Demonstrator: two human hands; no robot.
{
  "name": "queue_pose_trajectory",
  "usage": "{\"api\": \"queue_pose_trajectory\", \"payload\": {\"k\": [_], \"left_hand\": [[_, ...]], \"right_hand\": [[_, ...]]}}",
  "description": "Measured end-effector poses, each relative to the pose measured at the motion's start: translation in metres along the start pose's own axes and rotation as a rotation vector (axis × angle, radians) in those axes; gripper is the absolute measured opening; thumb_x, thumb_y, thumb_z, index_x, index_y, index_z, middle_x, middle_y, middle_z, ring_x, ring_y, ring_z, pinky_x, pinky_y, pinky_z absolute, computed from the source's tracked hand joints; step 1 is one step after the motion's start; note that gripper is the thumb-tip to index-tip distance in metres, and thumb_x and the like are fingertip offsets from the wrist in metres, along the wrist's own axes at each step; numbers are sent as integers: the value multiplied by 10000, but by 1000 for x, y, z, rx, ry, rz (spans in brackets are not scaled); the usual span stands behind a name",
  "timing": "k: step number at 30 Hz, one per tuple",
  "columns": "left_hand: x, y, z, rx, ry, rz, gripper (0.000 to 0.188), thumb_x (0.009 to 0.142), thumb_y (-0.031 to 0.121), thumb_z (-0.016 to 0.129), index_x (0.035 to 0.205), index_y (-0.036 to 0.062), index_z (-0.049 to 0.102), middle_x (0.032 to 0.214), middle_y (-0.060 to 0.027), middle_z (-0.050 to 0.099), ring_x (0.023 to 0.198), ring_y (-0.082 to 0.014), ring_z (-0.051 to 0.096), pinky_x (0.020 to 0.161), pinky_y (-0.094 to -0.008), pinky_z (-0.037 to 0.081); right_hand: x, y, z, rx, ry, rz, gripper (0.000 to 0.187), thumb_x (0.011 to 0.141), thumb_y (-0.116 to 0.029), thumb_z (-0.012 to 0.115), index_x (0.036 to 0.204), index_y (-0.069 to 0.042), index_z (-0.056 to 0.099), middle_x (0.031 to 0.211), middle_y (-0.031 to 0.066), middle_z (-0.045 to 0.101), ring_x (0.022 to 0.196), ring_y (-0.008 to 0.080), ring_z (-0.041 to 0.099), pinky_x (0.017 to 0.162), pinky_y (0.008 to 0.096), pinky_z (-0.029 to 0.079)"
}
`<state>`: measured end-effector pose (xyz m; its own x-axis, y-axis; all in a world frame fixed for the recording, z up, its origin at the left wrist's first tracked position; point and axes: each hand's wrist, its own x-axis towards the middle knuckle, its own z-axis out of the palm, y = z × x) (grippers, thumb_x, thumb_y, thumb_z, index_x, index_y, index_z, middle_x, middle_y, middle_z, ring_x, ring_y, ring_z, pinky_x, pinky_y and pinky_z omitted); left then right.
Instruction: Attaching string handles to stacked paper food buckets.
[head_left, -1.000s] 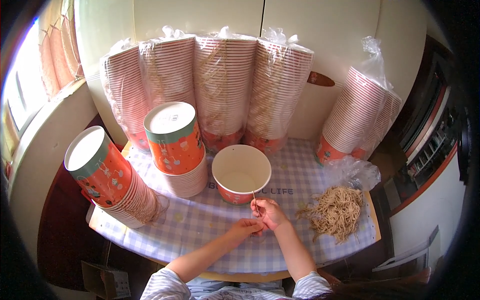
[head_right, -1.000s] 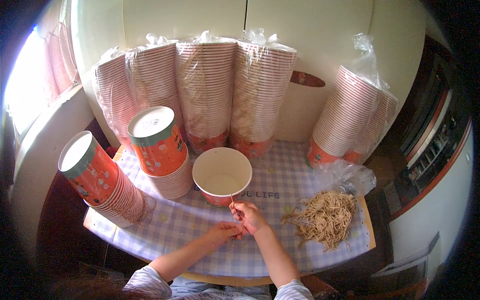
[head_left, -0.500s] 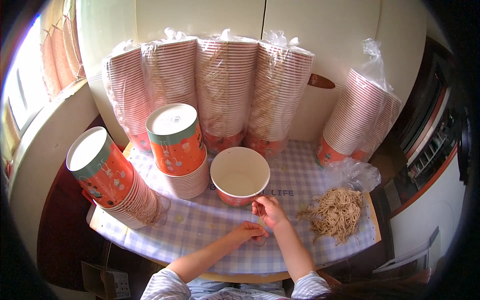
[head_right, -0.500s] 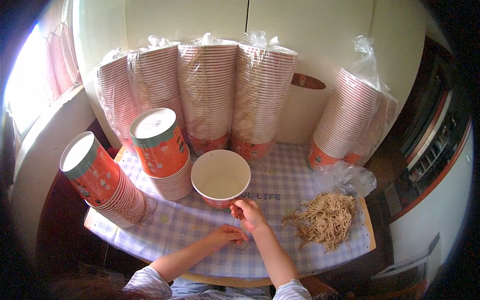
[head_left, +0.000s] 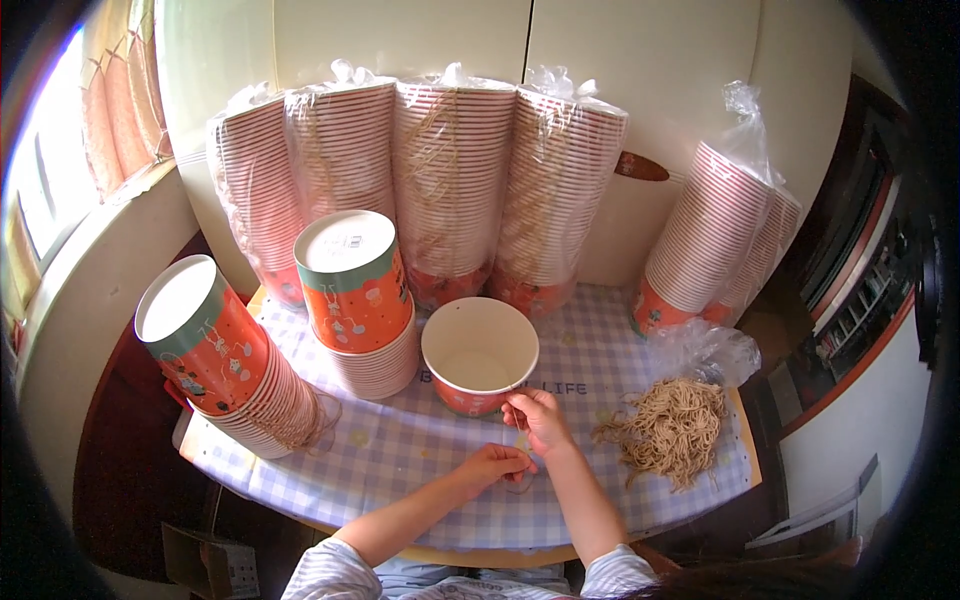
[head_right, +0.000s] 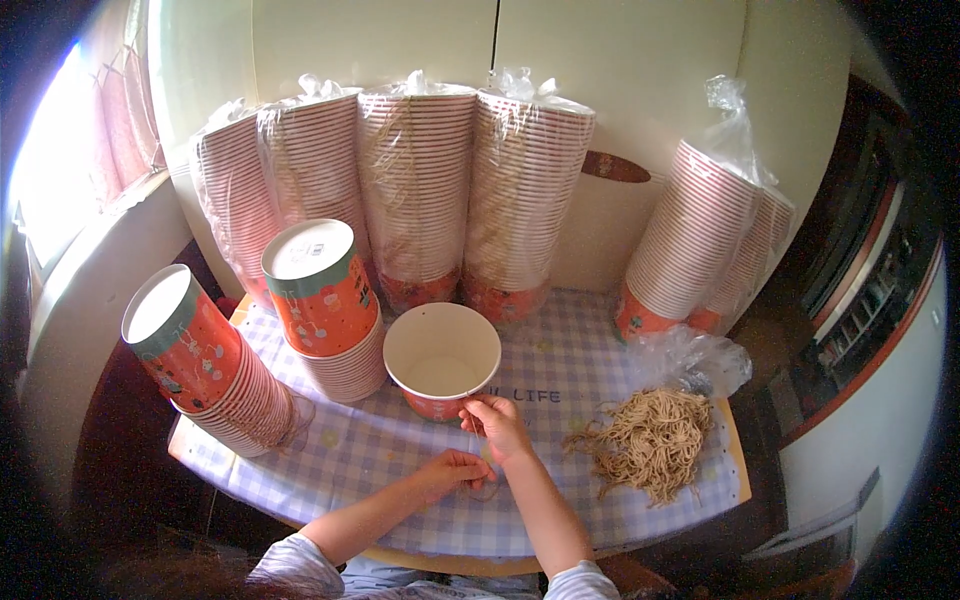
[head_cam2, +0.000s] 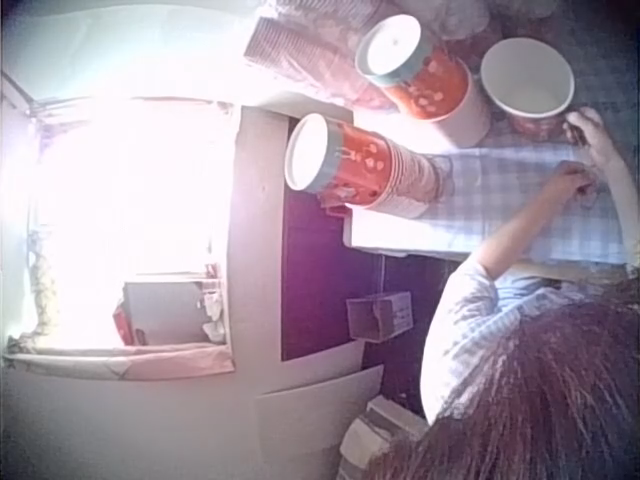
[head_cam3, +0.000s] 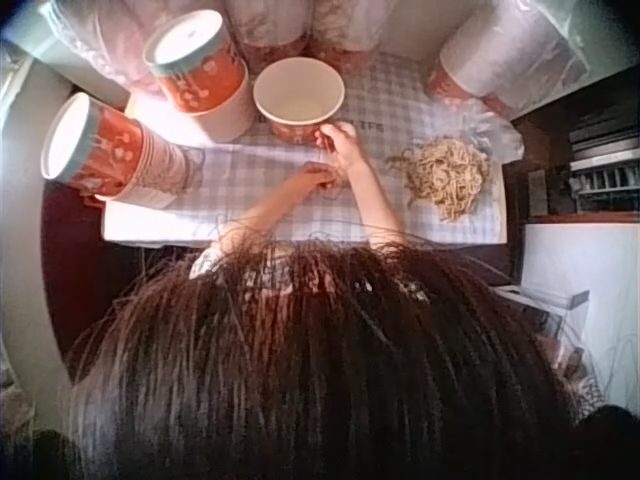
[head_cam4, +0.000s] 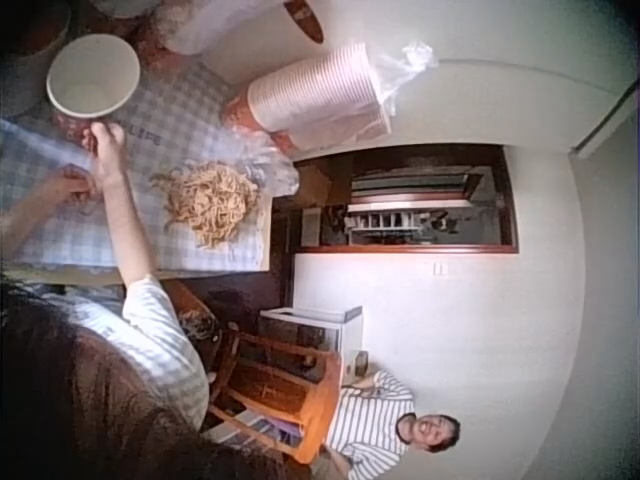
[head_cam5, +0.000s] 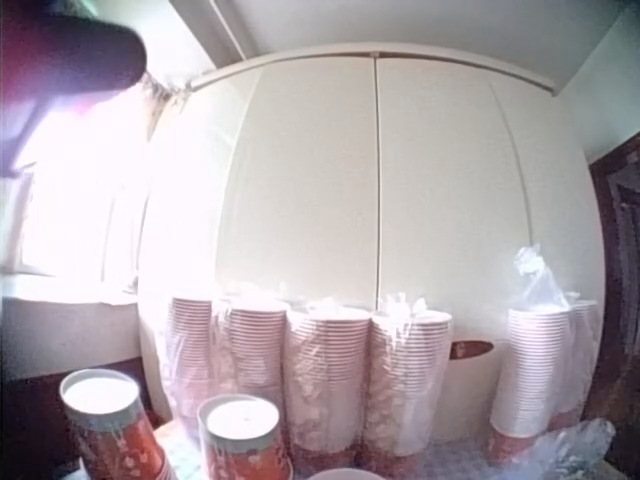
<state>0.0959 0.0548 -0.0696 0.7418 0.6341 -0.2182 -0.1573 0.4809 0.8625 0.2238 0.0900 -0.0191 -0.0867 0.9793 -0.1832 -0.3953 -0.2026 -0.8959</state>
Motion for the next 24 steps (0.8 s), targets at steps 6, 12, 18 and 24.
{"api": "queue_pose_trajectory", "payload": {"k": [6,12,18,24], "left_hand": [[-5,7,2,52,-1,12,227,857,242,548,899,42,647,643,38,518,620,-48,443,577,-198,346],[-17,22,16,122,-68,60,252,880,263,519,910,36,623,728,13,553,708,-71,496,670,-223,396],[-45,36,25,432,-337,184,274,909,232,467,909,-12,590,793,-23,582,778,-111,538,723,-254,419],[-98,90,43,845,-292,364,166,863,140,507,918,5,586,816,-101,607,732,-185,592,631,-300,460]], "right_hand": [[2,3,3,-15,39,-37,102,808,-130,551,794,-40,598,668,32,601,533,100,554,489,220,442],[0,-13,-19,113,35,9,102,798,-145,561,781,-52,524,657,20,487,414,65,343,402,231,315],[-19,-43,-60,-120,5,110,128,810,-200,559,790,-77,531,659,10,498,429,62,364,416,212,322],[-42,-80,-94,-473,-31,130,86,801,-147,540,783,-67,566,633,-24,507,481,39,415,418,182,315]]}}
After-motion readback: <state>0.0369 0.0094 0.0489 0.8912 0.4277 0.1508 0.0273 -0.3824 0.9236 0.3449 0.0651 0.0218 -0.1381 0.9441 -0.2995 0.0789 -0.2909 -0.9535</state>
